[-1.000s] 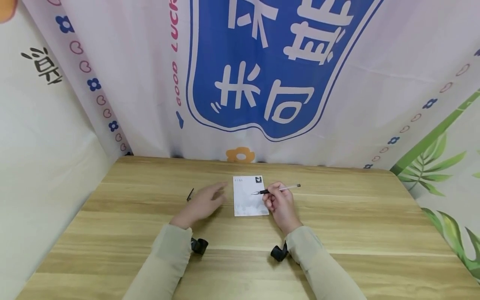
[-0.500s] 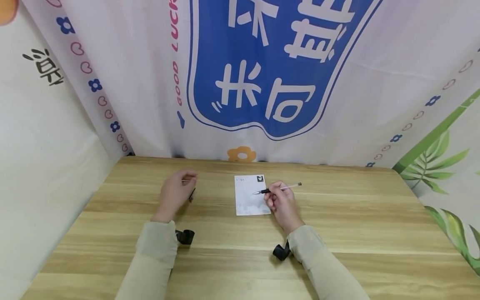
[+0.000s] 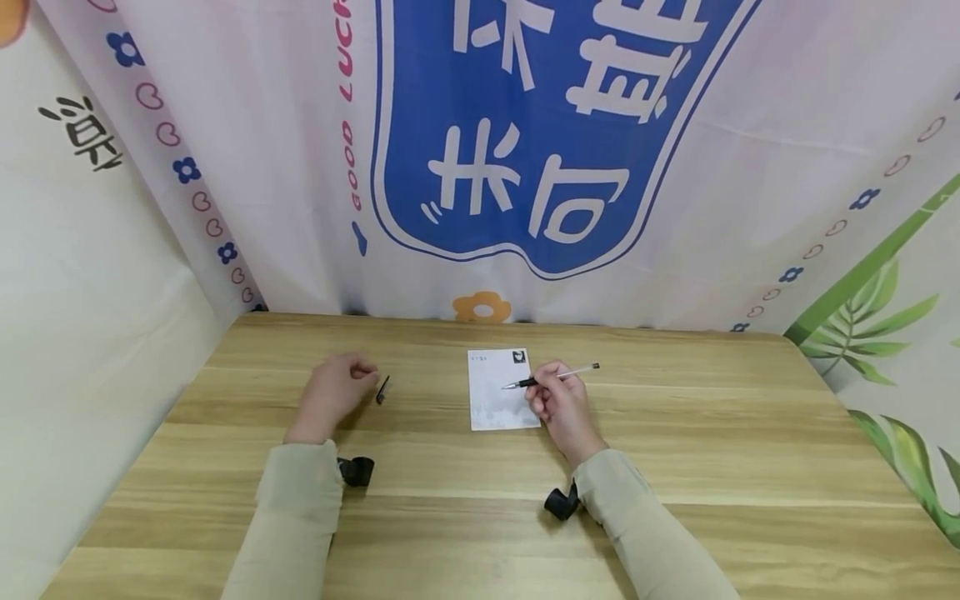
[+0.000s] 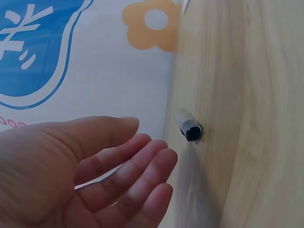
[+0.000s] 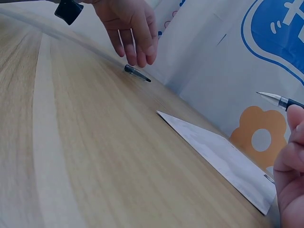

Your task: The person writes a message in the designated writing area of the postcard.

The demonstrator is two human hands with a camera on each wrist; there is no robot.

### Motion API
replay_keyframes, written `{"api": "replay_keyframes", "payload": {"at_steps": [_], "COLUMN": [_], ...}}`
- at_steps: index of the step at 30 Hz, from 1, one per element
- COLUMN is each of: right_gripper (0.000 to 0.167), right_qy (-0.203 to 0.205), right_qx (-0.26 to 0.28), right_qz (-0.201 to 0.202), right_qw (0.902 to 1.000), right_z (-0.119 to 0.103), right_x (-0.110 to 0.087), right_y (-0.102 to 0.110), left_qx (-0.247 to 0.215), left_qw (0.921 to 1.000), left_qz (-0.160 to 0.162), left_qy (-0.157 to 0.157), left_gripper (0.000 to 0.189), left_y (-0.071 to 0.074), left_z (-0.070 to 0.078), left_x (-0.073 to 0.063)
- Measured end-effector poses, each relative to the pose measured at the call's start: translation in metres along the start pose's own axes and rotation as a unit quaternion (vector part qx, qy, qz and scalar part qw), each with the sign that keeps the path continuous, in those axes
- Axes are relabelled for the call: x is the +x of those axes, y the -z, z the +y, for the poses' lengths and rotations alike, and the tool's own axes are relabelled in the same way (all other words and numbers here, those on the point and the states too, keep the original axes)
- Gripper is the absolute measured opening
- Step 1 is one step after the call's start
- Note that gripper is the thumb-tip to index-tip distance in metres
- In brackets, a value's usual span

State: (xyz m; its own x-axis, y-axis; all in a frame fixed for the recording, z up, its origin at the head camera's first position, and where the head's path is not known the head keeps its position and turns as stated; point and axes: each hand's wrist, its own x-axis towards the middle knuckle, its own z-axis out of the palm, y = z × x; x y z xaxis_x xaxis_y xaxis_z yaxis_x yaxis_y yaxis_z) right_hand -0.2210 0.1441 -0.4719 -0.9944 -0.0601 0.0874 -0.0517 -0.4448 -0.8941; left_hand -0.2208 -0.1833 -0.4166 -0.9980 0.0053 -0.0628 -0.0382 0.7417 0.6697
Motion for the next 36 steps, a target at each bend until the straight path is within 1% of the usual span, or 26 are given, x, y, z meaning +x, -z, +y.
{"api": "replay_keyframes", "payload": {"at_steps": [5,10,13,16,21,26,28,36], "right_gripper": [0.017,0.017,0.016,0.016,0.017,0.016,0.015,0.015], "right_qy": [-0.005,-0.014,-0.014,-0.012,-0.009,-0.007,-0.006,-0.006], "right_qx": [0.000,0.000,-0.001,-0.004,-0.006,-0.006,-0.005,-0.003], "right_qz": [0.007,0.016,0.014,0.012,0.009,0.008,0.008,0.007], "right_qw": [1.0000,0.9998,0.9998,0.9999,0.9999,0.9999,0.9999,1.0000], "right_z": [0.000,0.001,0.000,0.000,0.001,0.001,0.001,0.000], "right_x": [-0.001,-0.002,-0.002,-0.002,-0.002,-0.002,-0.003,0.000], "right_y": [0.000,0.000,-0.001,-0.002,-0.001,0.000,0.000,-0.002], "left_qx": [0.019,0.018,0.018,0.016,0.006,-0.008,-0.008,-0.011], "left_qw": [0.9996,0.9988,0.9985,0.9983,0.9976,0.9964,0.9964,0.9975], "left_qz": [-0.018,-0.042,-0.049,-0.053,-0.062,-0.080,-0.081,-0.069], "left_qy": [0.012,0.017,0.017,0.017,0.030,0.026,0.021,0.011], "left_gripper": [0.030,0.034,0.034,0.035,0.036,0.039,0.040,0.032], "left_y": [-0.002,-0.003,-0.005,-0.006,-0.007,-0.009,-0.010,-0.010], "left_z": [-0.002,-0.004,-0.005,-0.005,-0.005,-0.003,-0.002,0.002], "left_x": [0.000,-0.002,-0.002,-0.001,-0.001,-0.002,-0.002,-0.002]}}
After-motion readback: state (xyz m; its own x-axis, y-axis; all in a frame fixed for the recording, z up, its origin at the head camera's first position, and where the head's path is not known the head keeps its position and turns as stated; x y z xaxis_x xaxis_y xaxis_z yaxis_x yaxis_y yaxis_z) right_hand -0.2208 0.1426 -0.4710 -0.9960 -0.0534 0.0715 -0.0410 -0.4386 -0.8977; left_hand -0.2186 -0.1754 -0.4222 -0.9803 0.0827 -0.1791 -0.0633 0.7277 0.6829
